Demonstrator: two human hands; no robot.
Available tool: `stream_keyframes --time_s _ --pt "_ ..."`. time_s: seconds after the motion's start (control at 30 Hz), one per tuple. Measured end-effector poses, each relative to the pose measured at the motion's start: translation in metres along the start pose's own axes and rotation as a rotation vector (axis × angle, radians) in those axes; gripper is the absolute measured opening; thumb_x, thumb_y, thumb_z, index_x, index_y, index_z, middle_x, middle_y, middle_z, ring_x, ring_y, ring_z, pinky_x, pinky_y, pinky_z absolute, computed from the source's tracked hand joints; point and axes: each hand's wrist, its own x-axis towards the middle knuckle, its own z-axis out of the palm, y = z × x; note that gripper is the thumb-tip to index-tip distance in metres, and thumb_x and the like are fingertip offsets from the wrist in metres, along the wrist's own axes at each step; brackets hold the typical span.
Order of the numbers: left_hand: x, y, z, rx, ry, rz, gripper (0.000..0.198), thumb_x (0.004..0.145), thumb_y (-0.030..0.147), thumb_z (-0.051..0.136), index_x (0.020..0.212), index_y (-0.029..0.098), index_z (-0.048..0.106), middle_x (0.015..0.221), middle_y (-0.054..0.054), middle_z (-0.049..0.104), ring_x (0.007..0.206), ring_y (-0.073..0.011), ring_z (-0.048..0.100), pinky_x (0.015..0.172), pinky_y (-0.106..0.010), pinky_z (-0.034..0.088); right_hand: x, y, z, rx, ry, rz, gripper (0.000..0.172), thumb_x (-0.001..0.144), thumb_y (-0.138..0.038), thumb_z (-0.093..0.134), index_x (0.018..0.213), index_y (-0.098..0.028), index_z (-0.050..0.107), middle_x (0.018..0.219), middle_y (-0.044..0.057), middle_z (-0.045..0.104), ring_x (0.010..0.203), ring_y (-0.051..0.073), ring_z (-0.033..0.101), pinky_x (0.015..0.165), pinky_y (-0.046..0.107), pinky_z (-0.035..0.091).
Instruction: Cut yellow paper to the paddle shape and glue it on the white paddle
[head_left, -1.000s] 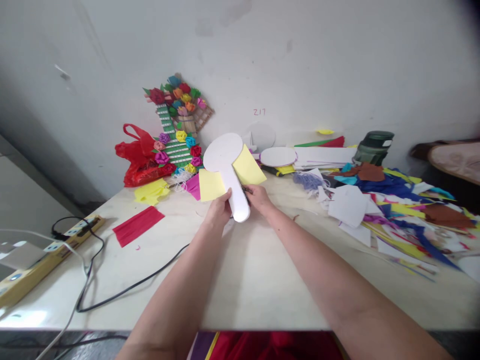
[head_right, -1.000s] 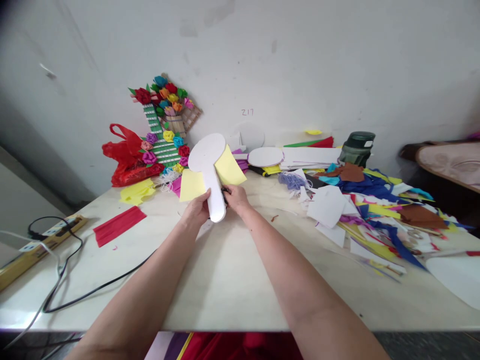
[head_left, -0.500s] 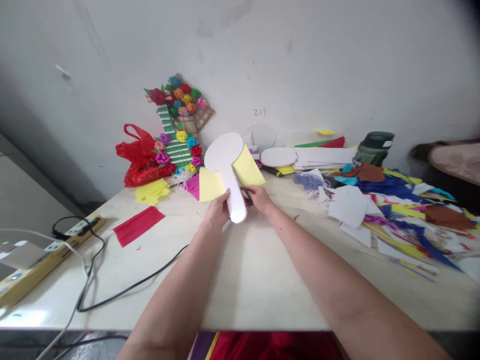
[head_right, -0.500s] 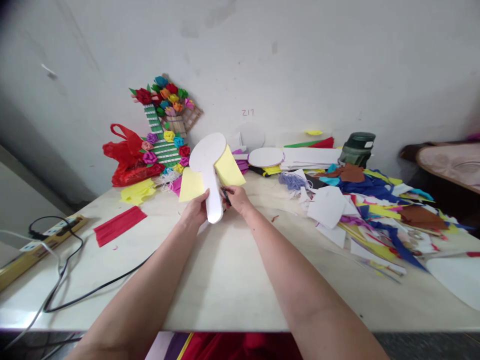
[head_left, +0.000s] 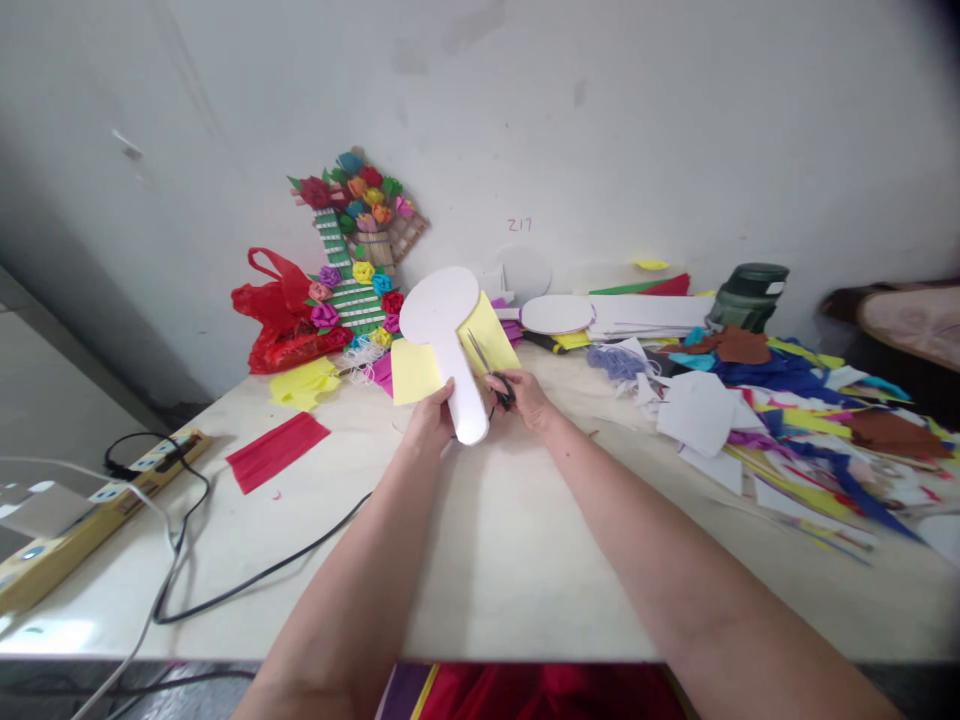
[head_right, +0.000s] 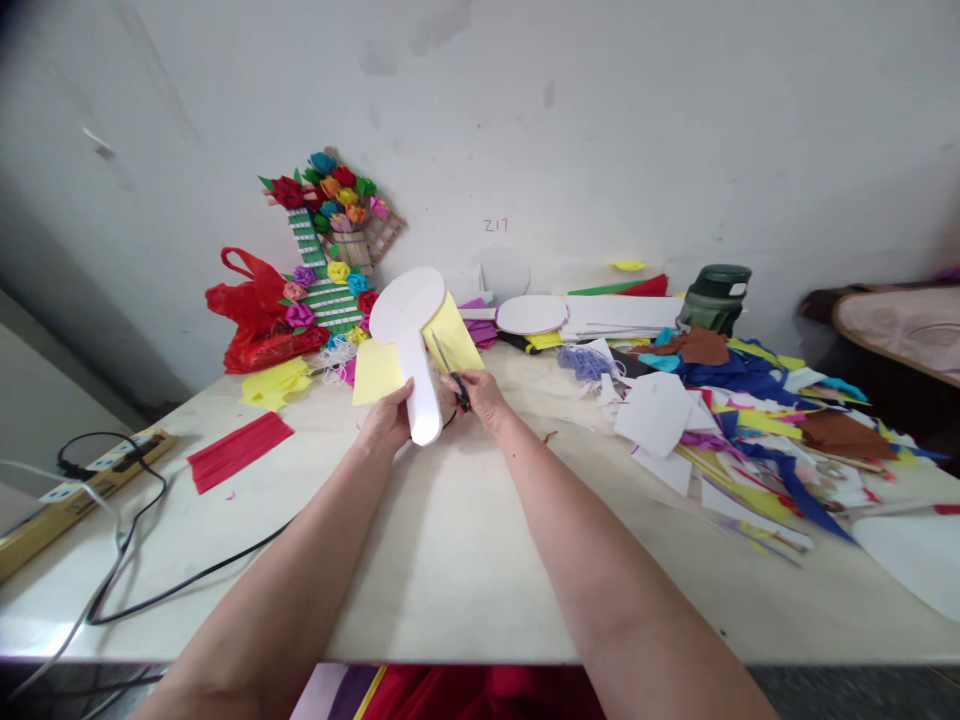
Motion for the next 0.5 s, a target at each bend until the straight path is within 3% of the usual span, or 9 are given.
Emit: stream_keyframes --time_s 0.17,0.3,0.5 --pt "0.002 0.002 -0.002 0.011 -0.003 0.028 0.044 0.071 0.002 0.059 0.111 0.016 0.055 0.088 -0.006 0.069 0.079 -0.0192 0.065 0.081 -0.032 0.051 0.001 -0.004 -0.001 -0.002 0.071 -0.007 0.028 0.061 -0.039 0.068 0.061 -0.015 0.055 0.047 -0.002 0.054 0.033 0.007 0.042 0.032 0.020 0.034" --pt "0.008 0.001 -0.008 0.040 -0.001 0.039 0.049 0.070 0.003 0.059 0.116 0.018 0.052 0.093 -0.007 0.068 0.079 -0.0196 0.065 0.078 -0.031 0.053 0.002 -0.007 -0.002 0.020 0.150 -0.063 0.028 0.059 -0.037 0.069 0.071 -0.015 0.057 0.048 -0.004 0.055 0.033 0.007 0.043 0.034 0.020 0.036" --pt "0.007 0.004 -0.013 0.069 -0.103 0.003 0.047 0.071 0.002 0.057 0.116 0.013 0.050 0.082 -0.008 0.069 0.072 -0.0204 0.066 0.076 -0.033 0.054 0.006 -0.007 -0.001 0.031 0.265 -0.105 0.041 0.054 -0.037 0.073 0.083 -0.017 0.053 0.052 -0.003 0.059 0.035 0.008 0.049 0.037 0.020 0.039"
